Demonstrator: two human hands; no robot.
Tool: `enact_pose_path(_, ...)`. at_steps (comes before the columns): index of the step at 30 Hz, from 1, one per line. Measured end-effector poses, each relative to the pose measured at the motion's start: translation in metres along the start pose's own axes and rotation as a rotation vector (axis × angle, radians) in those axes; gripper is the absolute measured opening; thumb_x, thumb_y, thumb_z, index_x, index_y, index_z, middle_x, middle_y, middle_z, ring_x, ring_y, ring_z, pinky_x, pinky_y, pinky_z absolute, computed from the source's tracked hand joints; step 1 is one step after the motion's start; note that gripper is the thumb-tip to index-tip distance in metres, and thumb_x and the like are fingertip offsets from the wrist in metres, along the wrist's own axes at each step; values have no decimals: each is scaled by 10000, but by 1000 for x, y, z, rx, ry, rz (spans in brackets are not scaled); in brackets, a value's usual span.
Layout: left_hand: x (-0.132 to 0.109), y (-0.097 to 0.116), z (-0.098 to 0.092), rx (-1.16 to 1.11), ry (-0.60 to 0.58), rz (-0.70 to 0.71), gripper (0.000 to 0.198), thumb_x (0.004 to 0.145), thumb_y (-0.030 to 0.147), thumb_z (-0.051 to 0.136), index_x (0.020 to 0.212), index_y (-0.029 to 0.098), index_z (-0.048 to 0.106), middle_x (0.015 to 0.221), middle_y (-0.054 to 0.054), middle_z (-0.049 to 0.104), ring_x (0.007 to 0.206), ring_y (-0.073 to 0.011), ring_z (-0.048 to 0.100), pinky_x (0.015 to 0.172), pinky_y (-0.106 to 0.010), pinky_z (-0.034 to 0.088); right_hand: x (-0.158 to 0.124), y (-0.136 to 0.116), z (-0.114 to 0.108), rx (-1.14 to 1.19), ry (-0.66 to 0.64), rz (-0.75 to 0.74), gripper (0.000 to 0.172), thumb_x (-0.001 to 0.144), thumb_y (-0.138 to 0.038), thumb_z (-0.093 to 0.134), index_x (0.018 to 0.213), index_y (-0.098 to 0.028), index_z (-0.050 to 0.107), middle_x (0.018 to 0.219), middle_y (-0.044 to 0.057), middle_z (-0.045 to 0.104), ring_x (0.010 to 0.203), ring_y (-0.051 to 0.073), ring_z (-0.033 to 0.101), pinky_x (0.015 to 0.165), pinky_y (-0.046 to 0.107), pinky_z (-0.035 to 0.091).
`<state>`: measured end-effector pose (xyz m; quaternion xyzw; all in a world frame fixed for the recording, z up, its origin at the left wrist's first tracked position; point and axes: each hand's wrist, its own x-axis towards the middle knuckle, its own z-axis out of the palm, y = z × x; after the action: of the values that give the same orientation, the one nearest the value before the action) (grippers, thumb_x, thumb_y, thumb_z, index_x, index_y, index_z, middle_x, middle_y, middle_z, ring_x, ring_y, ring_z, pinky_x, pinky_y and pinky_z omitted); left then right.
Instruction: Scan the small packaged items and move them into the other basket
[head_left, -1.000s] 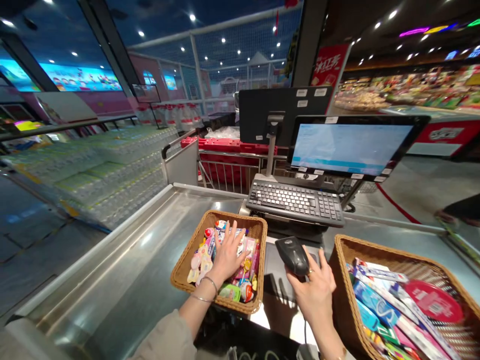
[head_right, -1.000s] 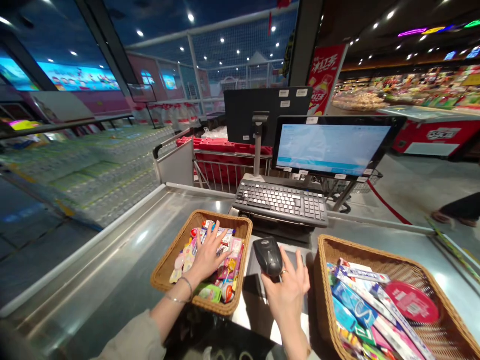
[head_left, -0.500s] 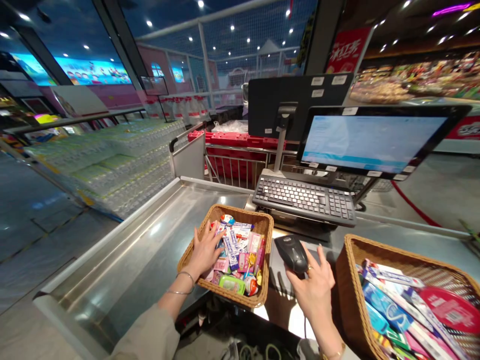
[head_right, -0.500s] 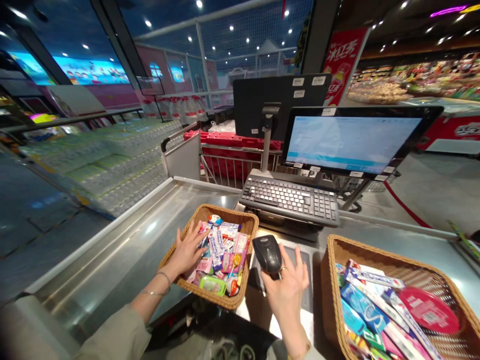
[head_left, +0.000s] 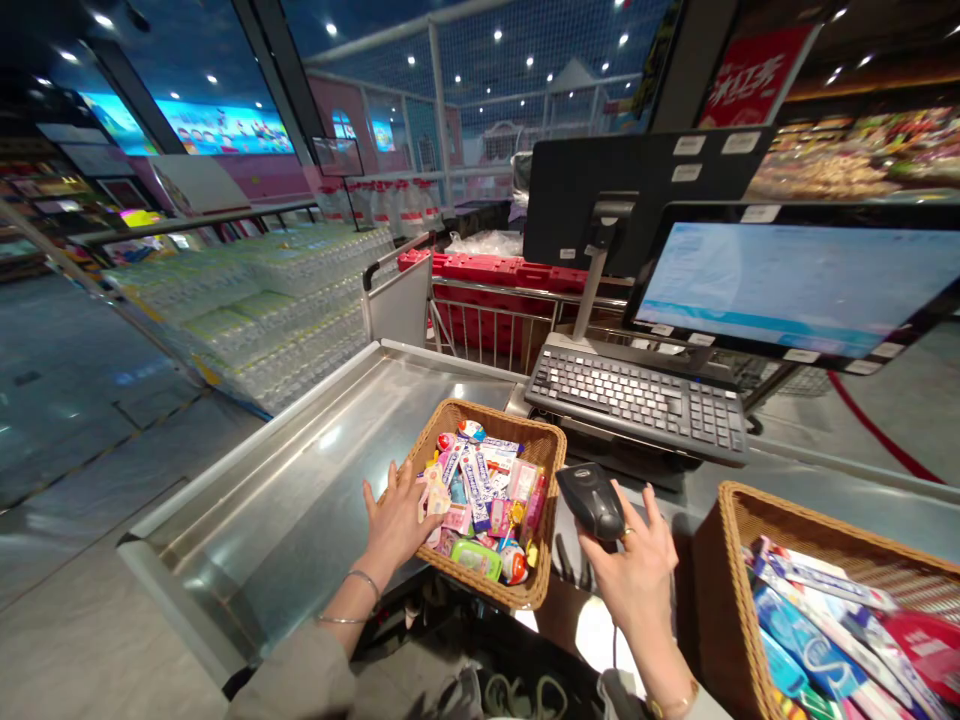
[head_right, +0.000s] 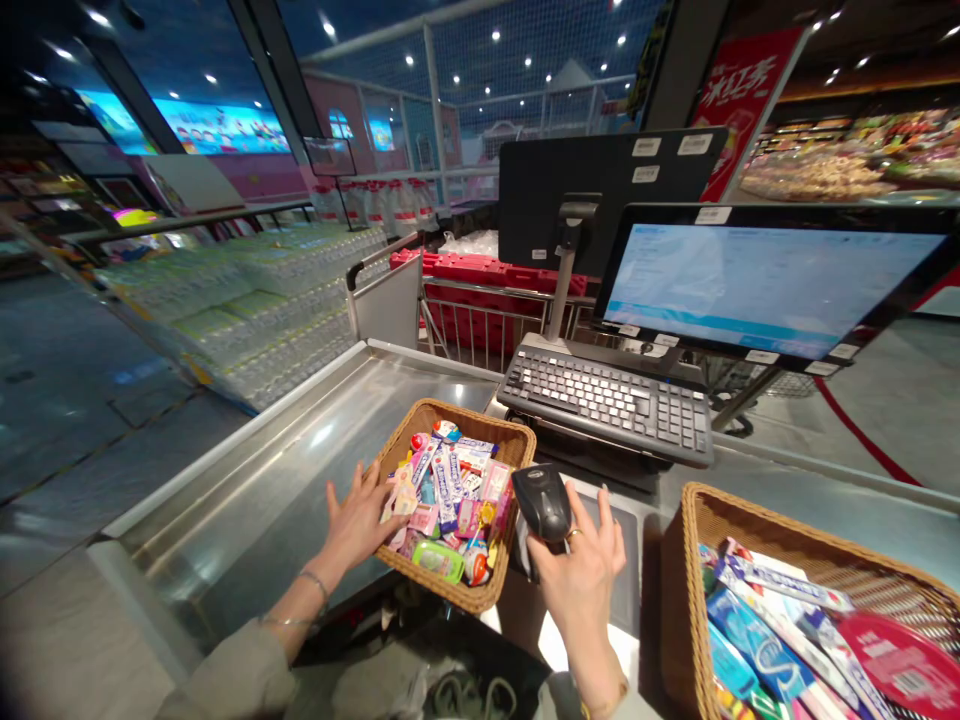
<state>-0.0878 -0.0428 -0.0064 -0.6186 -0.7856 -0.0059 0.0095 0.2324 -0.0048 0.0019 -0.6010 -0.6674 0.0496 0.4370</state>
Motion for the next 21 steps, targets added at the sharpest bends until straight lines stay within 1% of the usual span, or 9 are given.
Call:
enact_pose_path(4,-8,4,1,8,-16,-56,430,815,589,591,1022,231,708,1557,-140,330,1458,-408,192,1082,-744,-19,2,-2,3,22,-41,-18,371,788,-446,538,1048,-220,677,1297,78,623,1400,345,333,1076,589,284)
enact_pose_path(9,-10,11,-1,67,-18,-84,370,773,570,649,866,225,747,1539,-129,371,1458,-414,185,1093,-717,-77,4,1,6,30,-68,-51,375,797,-452,549,1068,-226,676,1304,72,621,1402,341,331,1078,590,280)
enact_pose_path(12,-8,16,-4,115,-43,-77,394,760,585,650,897,233,761,1520,-128,403,1460,-416,174,1098,-709,-90,5,3,6,42,-80,-58,366,801,-447,556,1061,-220,678,1311,69,617,1409,335,322,1088,575,277)
enact_pose_path(17,1,23,-3,143,-142,-72,493,724,557,678,1072,210,734,1519,-151,395,1465,-423,141,1095,-722,-78,7,8,3,64,-83,-66,377,797,-462,564,1054,-214,684,1302,61,625,1407,340,325,1094,566,272)
enact_pose_path(21,6,28,-2,165,-167,-87,453,739,503,666,1062,191,729,1511,-163,400,1460,-422,167,1094,-729,-48,7,13,-1,54,-83,-43,379,792,-467,556,1033,-207,691,1313,69,616,1404,352,325,1087,573,269)
